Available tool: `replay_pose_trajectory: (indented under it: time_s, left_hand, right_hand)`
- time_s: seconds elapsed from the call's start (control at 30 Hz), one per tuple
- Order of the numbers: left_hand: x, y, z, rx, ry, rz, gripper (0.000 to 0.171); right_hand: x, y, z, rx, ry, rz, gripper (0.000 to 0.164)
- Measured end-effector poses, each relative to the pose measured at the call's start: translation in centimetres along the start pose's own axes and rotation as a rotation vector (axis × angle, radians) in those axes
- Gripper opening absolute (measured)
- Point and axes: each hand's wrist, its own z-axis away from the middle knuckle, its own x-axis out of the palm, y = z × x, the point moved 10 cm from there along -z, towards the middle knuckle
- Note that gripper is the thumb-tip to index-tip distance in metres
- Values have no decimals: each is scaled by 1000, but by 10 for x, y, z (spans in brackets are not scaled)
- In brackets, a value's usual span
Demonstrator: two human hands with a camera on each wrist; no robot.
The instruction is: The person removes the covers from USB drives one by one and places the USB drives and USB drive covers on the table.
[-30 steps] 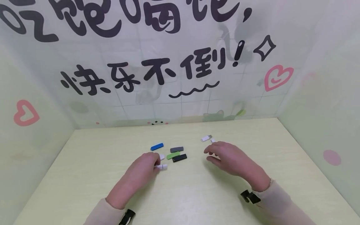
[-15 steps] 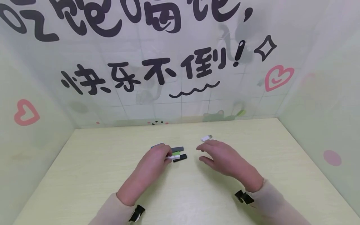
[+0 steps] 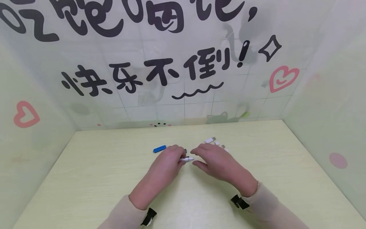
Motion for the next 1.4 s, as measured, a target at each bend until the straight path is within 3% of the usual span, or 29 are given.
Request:
replay_pose_trajectory:
  time_s: [0.53, 0.73, 1.17, 1.4]
  left_hand:
    - [0, 9, 3, 46, 33, 4, 17]
    - [1, 12, 3, 80, 53, -18, 13]
    - [6, 10, 5, 66, 29, -60, 5]
    - [6, 12, 6, 105, 44, -67, 6]
  right_hand:
    - [-1, -10, -3, -52, 52, -22, 11]
    - [-1, -12, -2, -76, 71, -28, 10]
    - [1, -14, -2, -83, 69, -32, 11]
    - [2, -16, 0, -106, 75, -40, 11]
